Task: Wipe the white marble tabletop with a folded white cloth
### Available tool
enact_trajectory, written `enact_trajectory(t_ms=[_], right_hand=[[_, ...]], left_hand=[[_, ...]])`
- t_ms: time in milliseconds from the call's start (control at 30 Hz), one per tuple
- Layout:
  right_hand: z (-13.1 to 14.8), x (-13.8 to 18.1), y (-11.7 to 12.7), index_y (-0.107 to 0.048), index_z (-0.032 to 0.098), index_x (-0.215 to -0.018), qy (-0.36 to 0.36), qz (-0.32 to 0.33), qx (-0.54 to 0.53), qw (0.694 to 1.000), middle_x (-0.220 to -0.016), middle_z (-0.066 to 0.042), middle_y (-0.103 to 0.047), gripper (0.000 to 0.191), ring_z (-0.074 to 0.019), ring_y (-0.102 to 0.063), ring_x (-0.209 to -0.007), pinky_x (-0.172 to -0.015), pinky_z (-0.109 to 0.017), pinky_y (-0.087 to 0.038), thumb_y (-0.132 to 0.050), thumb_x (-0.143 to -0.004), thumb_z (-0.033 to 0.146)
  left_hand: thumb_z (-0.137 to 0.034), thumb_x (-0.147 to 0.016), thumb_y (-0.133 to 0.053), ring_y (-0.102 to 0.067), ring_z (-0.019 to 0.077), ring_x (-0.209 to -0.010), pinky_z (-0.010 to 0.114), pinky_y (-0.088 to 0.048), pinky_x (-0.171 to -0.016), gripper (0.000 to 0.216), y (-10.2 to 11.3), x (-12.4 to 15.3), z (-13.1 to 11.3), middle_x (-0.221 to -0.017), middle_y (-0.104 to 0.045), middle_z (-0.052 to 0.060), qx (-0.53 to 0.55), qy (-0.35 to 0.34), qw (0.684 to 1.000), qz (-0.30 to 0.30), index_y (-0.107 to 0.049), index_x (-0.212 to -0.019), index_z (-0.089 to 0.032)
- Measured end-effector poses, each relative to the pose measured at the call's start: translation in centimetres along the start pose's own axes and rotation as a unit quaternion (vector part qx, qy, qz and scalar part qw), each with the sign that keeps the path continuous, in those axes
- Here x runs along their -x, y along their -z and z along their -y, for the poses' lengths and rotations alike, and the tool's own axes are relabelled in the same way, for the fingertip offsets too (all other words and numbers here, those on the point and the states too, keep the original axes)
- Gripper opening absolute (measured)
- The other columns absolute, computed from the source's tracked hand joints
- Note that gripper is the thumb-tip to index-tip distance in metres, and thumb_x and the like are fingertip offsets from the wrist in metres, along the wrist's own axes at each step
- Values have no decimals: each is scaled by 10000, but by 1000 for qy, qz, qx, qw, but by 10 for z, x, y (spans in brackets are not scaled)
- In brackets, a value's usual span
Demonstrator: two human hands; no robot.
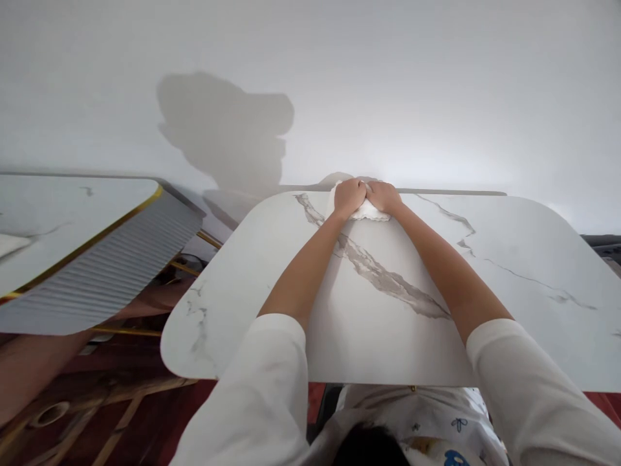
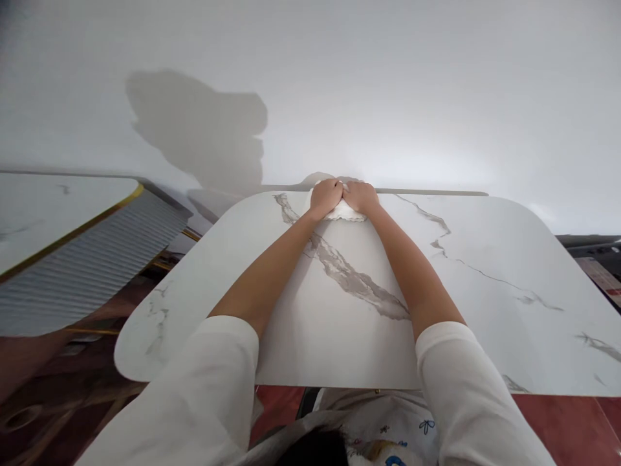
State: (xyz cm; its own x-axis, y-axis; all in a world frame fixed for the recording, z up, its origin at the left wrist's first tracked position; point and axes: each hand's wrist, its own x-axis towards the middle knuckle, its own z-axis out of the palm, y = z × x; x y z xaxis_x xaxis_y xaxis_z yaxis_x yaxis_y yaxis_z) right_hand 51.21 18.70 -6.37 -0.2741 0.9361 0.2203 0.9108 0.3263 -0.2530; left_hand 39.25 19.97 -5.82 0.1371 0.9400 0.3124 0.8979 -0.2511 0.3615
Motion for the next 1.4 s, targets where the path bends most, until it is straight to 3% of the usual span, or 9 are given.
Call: enact_trajectory(t_ms=[133,333,500,733,933,1167,1267,1400], right_hand=[[3,10,-1,-512,70,-1286,15,-22,13,1000,-1323,-164,-559,466,-282,-474,-1237,-1026,-399,-323,-227,-983,281],[24,47,3,-317,-1,-1440,8,-14,29,999,-1516,-177,-320,547,-279,-266,-1400,-1116,-410,-206,-217,-970,262],[60,102,5,-300,-23,-1445,8,-7,21,1000,-1522,-194,-290,568,-291,-239,-1415,-1127,-428,-205,-239,-957,261],[120,202,9,-375,-66,-1397,32,-60,15,998,-1467,-242,-367,556,-326,-309,-1383,-1136,-454,-217,-280,-938,233],[121,261,26,-374,-30,-1410,42,-40,-6,998,-1486,-213,-351,571,-300,-299,-1394,-1143,-455,-238,-294,-942,287],[76,283,42,-350,33,-1441,32,1,3,999,-1509,-159,-331,576,-264,-264,-1414,-1140,-453,-250,-264,-944,312],[53,262,41,-335,28,-1446,45,13,17,999,-1510,-162,-329,582,-267,-274,-1409,-1134,-443,-250,-268,-944,315],[24,208,36,-326,9,-1443,46,24,29,998,-1507,-178,-328,568,-281,-286,-1402,-1124,-441,-247,-267,-955,294]], left_hand=[[-246,-936,-310,-606,258,-956,362,-408,-879,375,1,10,-1,-977,-693,130,-12,-34,999,-9,-663,-839,-163],[-185,-927,-292,-542,227,-1123,344,-372,-997,354,15,44,-3,-1175,-638,117,-20,-113,993,-7,-607,-1083,-144],[-182,-918,-278,-541,236,-1134,372,-375,-1026,361,40,105,-2,-1153,-631,127,-57,-144,988,18,-583,-1108,-144],[-243,-921,-225,-414,222,-1321,405,-282,-1141,484,75,210,0,-1381,-514,125,-58,-148,987,35,-495,-1297,-102],[-241,-895,-259,-327,226,-1390,437,-252,-1162,522,83,264,-28,-1470,-420,103,-16,-81,993,81,-453,-1364,-115],[-248,-879,-305,-299,245,-1404,470,-249,-1156,522,62,267,-69,-1487,-400,65,39,-69,992,96,-438,-1380,-187],[-219,-868,-320,-335,269,-1376,493,-264,-1135,494,48,243,-76,-1454,-441,91,26,-81,993,81,-463,-1340,-182],[-141,-863,-309,-475,258,-1230,444,-349,-1065,385,34,190,-79,-1271,-585,102,4,-100,994,53,-558,-1154,-186]])
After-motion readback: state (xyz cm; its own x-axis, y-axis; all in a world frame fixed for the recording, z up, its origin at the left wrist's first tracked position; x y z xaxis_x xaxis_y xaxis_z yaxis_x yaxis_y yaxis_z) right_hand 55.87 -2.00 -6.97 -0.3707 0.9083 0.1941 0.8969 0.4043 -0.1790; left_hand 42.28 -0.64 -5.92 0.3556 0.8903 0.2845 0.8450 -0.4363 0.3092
